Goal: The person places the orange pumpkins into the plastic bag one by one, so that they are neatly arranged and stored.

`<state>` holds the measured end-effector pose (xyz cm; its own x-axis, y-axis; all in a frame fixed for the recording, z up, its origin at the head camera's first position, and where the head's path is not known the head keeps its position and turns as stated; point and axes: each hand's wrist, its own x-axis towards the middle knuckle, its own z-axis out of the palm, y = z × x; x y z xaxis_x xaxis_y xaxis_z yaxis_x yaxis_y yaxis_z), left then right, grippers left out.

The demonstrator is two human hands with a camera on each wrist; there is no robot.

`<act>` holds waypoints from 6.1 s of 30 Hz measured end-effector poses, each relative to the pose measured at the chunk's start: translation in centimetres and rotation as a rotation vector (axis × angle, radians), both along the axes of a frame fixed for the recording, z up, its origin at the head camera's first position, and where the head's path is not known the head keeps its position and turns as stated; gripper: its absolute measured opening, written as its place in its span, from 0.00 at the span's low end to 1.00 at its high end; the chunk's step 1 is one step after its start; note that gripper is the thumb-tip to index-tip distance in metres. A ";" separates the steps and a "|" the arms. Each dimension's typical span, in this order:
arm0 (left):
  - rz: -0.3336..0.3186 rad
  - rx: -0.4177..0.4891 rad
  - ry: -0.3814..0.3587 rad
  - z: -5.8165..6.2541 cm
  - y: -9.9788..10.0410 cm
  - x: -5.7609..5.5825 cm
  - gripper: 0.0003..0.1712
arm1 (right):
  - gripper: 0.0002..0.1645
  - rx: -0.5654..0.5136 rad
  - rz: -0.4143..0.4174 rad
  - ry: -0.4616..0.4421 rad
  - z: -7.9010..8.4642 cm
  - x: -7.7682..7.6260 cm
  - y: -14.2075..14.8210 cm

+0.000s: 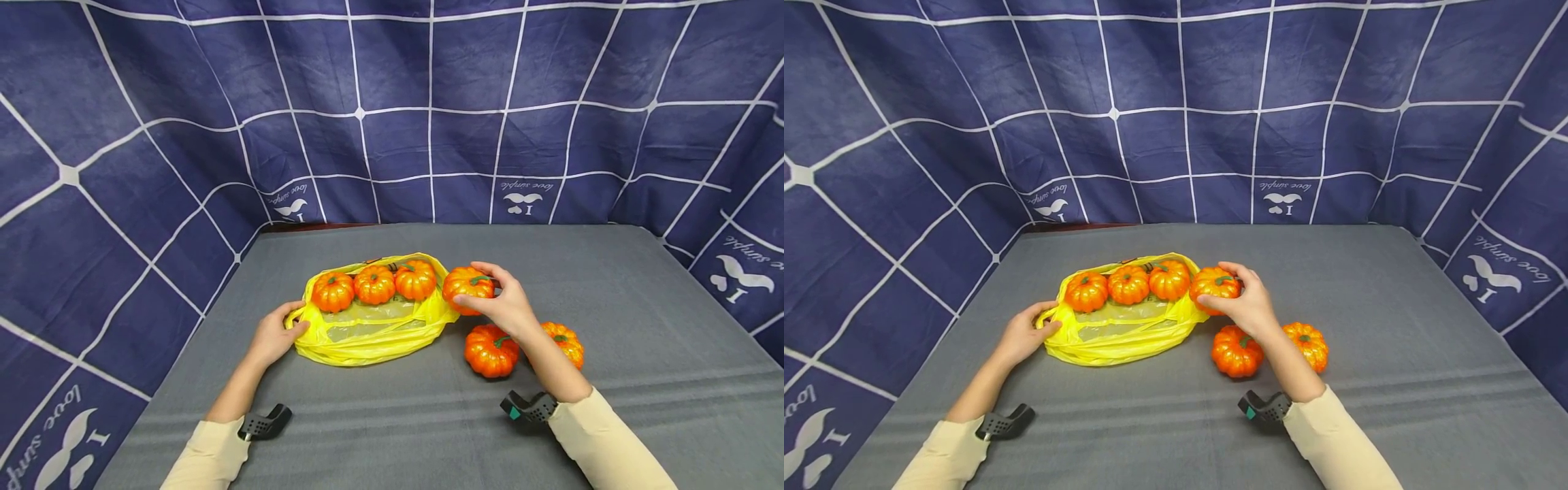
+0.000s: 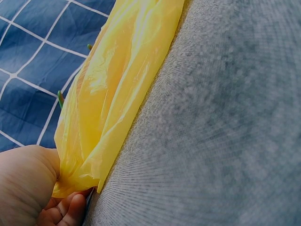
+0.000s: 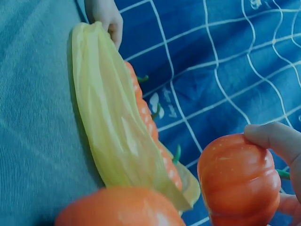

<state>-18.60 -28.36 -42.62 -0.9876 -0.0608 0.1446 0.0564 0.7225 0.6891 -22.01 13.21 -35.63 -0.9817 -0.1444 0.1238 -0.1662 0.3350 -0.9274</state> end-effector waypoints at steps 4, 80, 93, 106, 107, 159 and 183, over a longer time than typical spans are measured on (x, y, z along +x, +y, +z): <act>-0.002 -0.005 0.001 0.0 0.0 0.0 0.26 | 0.43 0.017 0.028 0.005 0.4 0.0 -1.2; -0.023 -0.015 0.058 0.0 -0.2 0.1 0.25 | 0.46 0.204 0.227 0.088 -4.8 2.0 -20.5; -0.029 -0.020 0.052 0.1 -0.2 0.1 0.25 | 0.46 0.172 0.208 0.175 -6.5 2.1 -21.2; -0.024 -0.031 0.046 0.0 -0.2 0.0 0.25 | 0.48 0.184 0.204 0.180 -6.6 2.1 -21.0; -0.023 -0.031 0.048 0.0 -0.2 0.0 0.25 | 0.49 0.188 0.206 0.180 -6.6 2.1 -21.0; -0.038 0.007 0.101 0.0 -0.3 0.3 0.25 | 0.31 -0.035 0.205 0.328 -1.3 3.0 -7.5; -0.028 -0.005 0.048 0.1 -0.1 0.0 0.25 | 0.24 -0.046 0.063 0.331 0.4 2.8 6.0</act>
